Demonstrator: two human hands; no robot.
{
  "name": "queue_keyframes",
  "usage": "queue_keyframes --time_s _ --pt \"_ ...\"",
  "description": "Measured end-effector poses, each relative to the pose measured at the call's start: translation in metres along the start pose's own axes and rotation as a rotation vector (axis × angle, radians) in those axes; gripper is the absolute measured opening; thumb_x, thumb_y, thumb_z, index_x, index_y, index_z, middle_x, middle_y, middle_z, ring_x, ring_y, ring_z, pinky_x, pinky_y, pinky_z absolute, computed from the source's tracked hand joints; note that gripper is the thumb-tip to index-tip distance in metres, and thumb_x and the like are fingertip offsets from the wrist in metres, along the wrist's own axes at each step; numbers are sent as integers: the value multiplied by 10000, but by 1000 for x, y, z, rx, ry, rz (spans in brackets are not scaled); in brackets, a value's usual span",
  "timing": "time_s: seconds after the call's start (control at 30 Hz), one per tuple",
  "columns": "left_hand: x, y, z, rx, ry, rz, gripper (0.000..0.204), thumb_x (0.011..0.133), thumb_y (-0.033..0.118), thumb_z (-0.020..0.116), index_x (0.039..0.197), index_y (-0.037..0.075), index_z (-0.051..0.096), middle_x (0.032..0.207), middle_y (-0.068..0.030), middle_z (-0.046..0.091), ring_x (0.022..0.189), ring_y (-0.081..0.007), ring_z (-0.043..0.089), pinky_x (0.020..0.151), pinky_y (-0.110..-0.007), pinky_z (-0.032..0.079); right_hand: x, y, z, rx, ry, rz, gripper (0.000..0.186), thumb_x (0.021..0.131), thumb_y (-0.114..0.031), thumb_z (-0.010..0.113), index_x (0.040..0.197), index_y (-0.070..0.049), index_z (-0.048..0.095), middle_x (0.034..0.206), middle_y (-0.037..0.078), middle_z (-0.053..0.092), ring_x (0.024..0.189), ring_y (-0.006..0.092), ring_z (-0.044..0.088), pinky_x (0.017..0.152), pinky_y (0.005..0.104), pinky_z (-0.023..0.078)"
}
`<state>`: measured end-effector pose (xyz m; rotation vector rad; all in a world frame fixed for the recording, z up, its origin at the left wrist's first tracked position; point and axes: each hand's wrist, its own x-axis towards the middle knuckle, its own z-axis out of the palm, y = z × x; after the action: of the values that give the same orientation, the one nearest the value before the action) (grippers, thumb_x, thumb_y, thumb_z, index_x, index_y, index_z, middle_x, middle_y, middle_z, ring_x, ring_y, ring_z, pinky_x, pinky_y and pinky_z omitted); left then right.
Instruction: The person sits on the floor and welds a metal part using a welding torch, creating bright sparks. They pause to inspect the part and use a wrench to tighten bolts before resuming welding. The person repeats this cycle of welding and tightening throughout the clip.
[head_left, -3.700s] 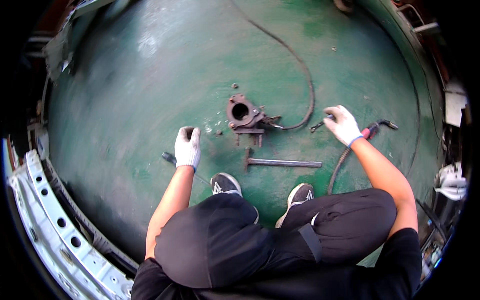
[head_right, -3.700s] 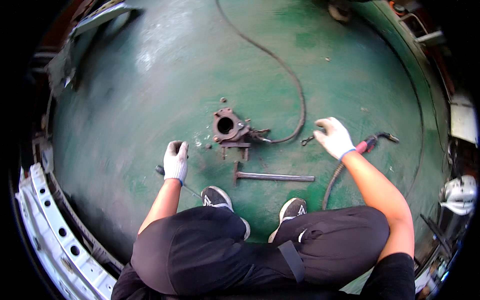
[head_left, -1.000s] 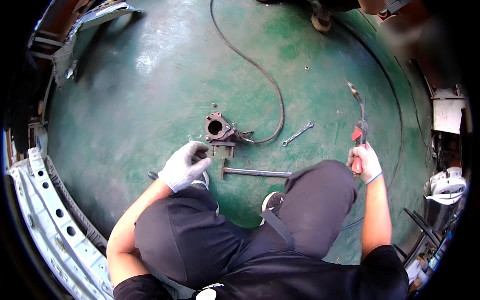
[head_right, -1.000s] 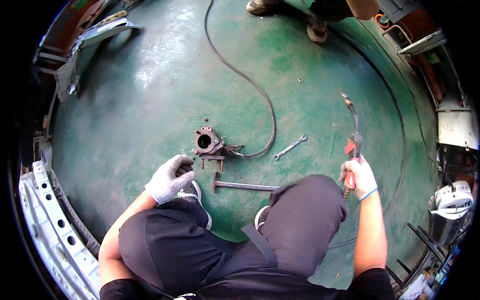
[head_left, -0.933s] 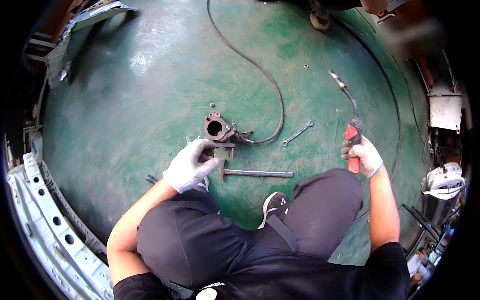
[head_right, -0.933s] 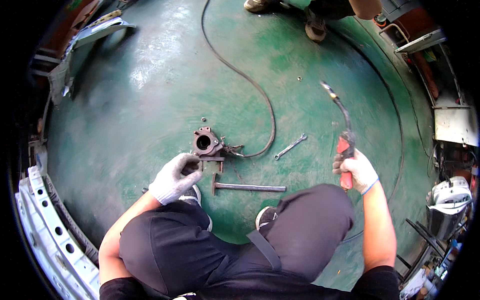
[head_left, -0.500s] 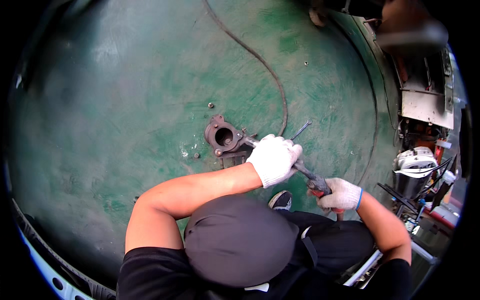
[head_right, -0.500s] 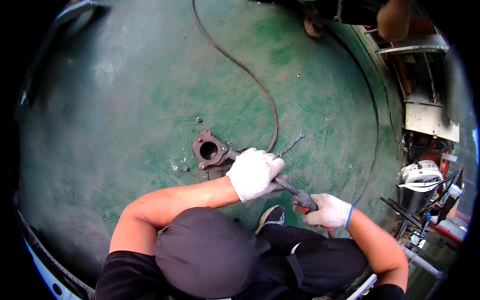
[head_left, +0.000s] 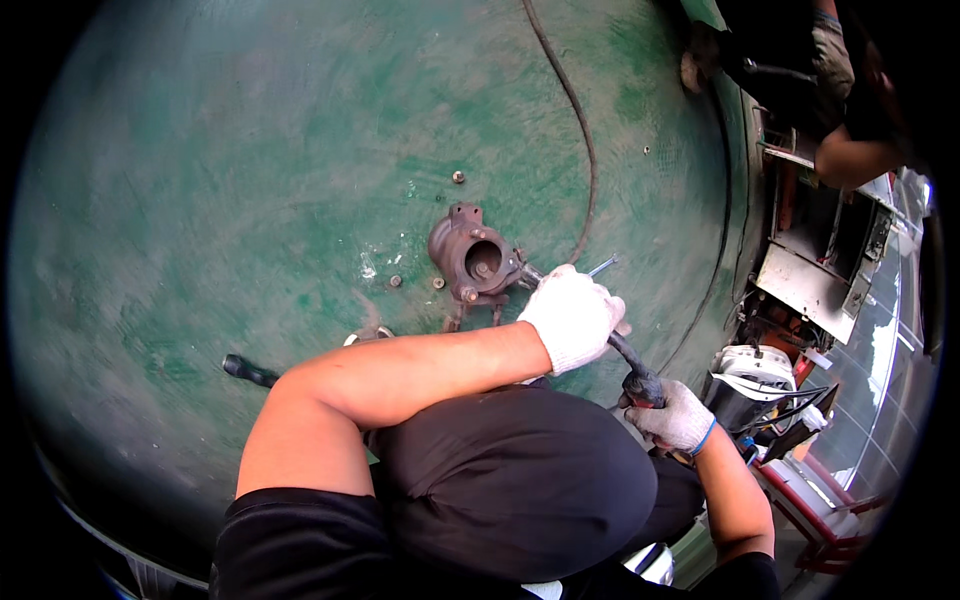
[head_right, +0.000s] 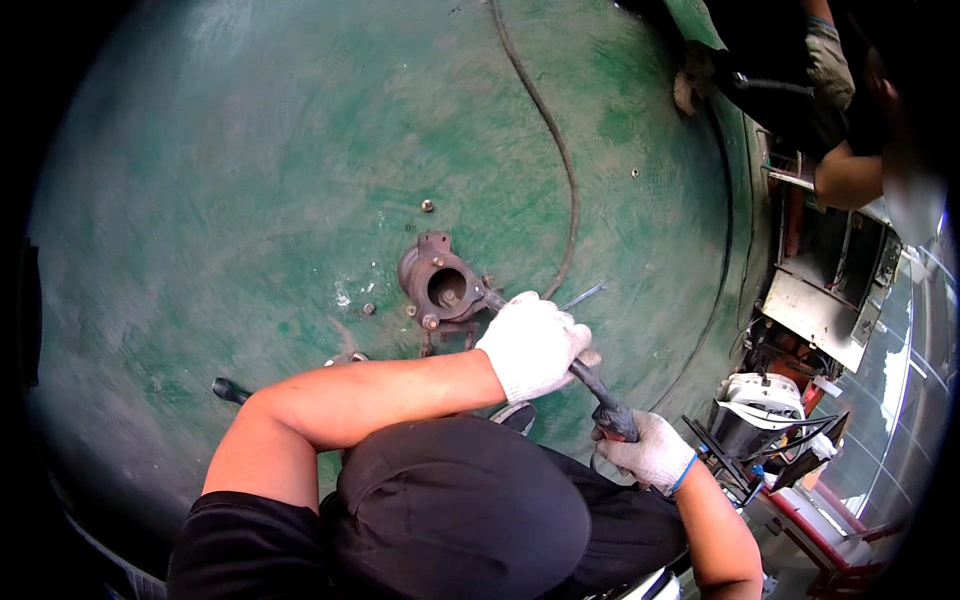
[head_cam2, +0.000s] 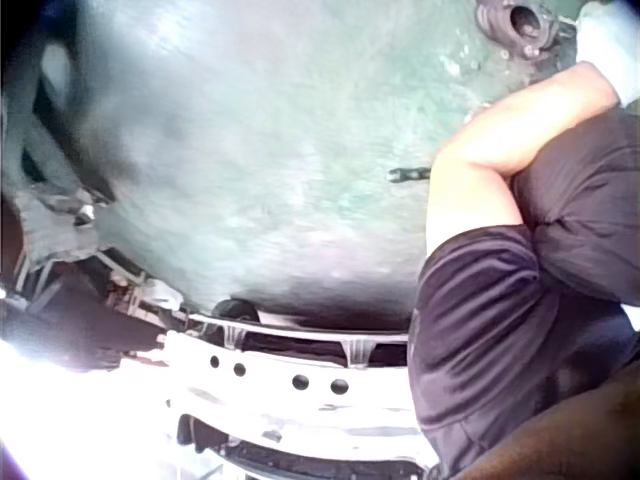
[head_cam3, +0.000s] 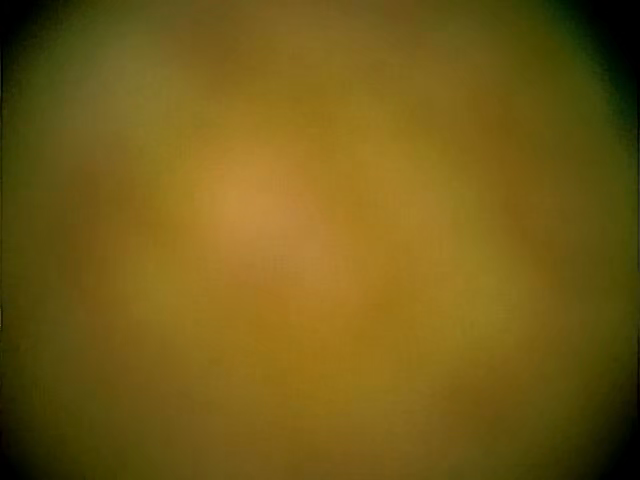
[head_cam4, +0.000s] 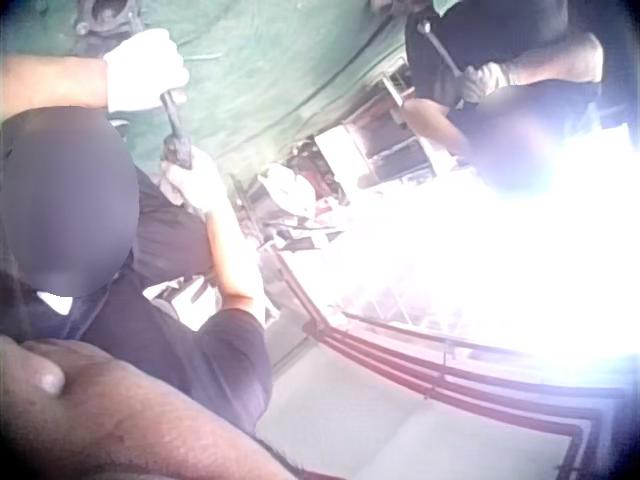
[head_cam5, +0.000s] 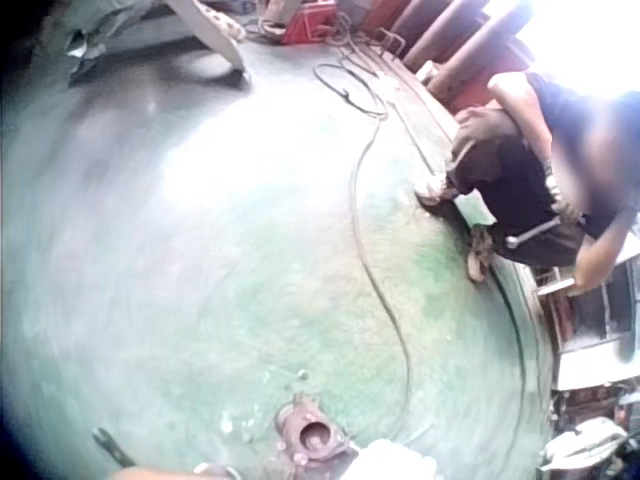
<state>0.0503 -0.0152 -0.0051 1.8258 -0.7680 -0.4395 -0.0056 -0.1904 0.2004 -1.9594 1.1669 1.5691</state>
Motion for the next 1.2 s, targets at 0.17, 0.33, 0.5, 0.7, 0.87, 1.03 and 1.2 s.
queue_keyframes --time_s 0.17,0.33,0.5,0.7,0.87,1.03,1.2 --pt "3 -5 -9 -27 4 -67 416 1028 502 674 867 136 790 792 -116 768 819 -343 770 807 -474 522 -16 -38 -8 -45 28 50 279 940 -229 811 1154 -63 747 705 -8 630 539 90 566 447 285 447" --pt "6 -8 -7 -63 -14 -104 434 1050 509 647 871 139 785 797 -114 771 835 -341 774 814 -483 527 -15 -50 -13 -88 16 86 269 951 -195 786 1175 -56 734 673 18 613 499 103 551 419 293 417" --pt "5 -9 -9 -69 -4 -112 441 1060 524 632 879 146 771 808 -109 777 842 -331 777 819 -479 526 -17 -51 -15 -123 11 63 253 951 -157 771 1177 -57 719 656 18 590 505 109 544 420 297 391" --pt "5 -12 -11 -98 -30 -125 415 1058 519 636 904 162 781 829 -102 784 851 -329 777 823 -471 520 -24 -71 -9 -139 29 93 249 951 -152 767 1178 -61 717 657 13 581 522 105 537 428 297 381" --pt "4 -12 -11 -94 -23 -125 400 1059 513 634 923 172 791 845 -93 790 861 -323 780 835 -470 516 -25 -70 -6 -108 49 111 245 954 -151 766 1177 -59 724 668 8 585 525 104 539 432 291 381" --pt "4 -13 -10 -92 -20 -124 402 1060 516 629 932 172 792 853 -91 793 865 -317 781 840 -468 518 -28 -76 -3 -103 68 118 246 950 -144 769 1175 -52 731 674 5 592 525 103 542 435 289 384" --pt "2 -13 -11 -94 10 -111 407 1061 514 629 919 168 789 833 -94 786 855 -320 779 839 -468 521 -29 -77 -2 -118 72 113 244 949 -142 768 1175 -58 732 669 4 590 522 105 541 433 292 383"
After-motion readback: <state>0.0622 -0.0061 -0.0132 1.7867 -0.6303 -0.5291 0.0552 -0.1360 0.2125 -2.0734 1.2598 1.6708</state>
